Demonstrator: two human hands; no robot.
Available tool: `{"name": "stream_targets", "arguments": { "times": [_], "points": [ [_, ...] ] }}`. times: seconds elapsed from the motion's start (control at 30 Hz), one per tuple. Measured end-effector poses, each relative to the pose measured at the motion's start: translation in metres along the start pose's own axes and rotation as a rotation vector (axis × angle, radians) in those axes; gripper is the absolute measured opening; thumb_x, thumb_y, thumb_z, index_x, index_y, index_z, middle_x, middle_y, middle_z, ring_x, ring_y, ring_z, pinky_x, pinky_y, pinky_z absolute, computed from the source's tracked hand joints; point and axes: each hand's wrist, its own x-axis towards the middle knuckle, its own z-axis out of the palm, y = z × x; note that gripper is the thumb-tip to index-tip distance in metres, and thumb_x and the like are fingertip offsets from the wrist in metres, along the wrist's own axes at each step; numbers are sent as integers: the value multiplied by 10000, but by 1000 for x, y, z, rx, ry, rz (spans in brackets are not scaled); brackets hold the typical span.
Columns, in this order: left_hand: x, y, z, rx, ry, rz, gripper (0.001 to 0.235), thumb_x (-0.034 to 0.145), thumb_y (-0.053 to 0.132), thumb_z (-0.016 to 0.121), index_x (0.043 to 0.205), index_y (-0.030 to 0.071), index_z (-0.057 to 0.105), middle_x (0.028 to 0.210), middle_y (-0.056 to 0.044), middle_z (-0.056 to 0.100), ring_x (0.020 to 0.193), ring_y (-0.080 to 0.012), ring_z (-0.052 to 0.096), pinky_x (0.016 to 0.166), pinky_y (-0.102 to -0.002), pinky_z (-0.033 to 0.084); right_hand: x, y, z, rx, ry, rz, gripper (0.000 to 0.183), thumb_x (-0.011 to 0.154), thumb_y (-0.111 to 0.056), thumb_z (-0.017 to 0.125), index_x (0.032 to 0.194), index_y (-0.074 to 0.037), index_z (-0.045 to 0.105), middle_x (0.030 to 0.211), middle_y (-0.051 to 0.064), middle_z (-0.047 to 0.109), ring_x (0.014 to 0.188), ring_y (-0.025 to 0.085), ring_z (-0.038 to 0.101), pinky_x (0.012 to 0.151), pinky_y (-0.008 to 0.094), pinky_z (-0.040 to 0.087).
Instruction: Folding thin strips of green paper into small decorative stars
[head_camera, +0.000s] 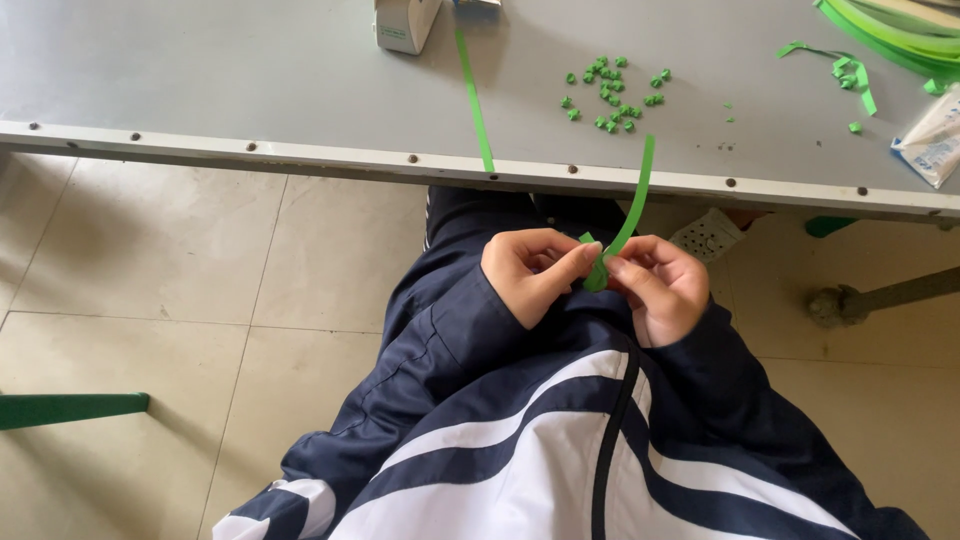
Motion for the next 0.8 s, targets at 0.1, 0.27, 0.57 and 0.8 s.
{"name": "stream_targets", "arguments": {
  "times": [0.1,0.27,0.57,0.8],
  "points": [
    [-1,1,0,23,24,19,161,867,193,777,847,34,770,642,-98,698,532,-142,672,470,-219,535,2,6,-2,6,37,27,145,813,36,771,912,71,671,648,76,525,584,131,616,607,269,587],
    [-3,3,1,147,60,73,165,849,218,777,876,56,778,663,-93,709,545,-166,677,467,-231,513,2,14,-10,-46,72,49,170,785,50,792,918,64,688,645,69,540,584,133,639,588,245,580],
    [-1,-11,4,530,3,800,425,861,223,779,1253,87,687,1197,-83,693,1020,-310,688,895,-388,591,12,29,-26,109,105,118,185,829,57,771,970,86,654,723,137,597,649,260,717,574,301,595],
    [-1,-29,4,576,-1,634,415,794,106,738,1208,106,714,1007,-73,726,890,-274,698,795,-363,604,8,22,-15,103,126,133,179,840,47,766,980,103,669,769,167,641,717,258,717,670,383,649]
  ]
}}
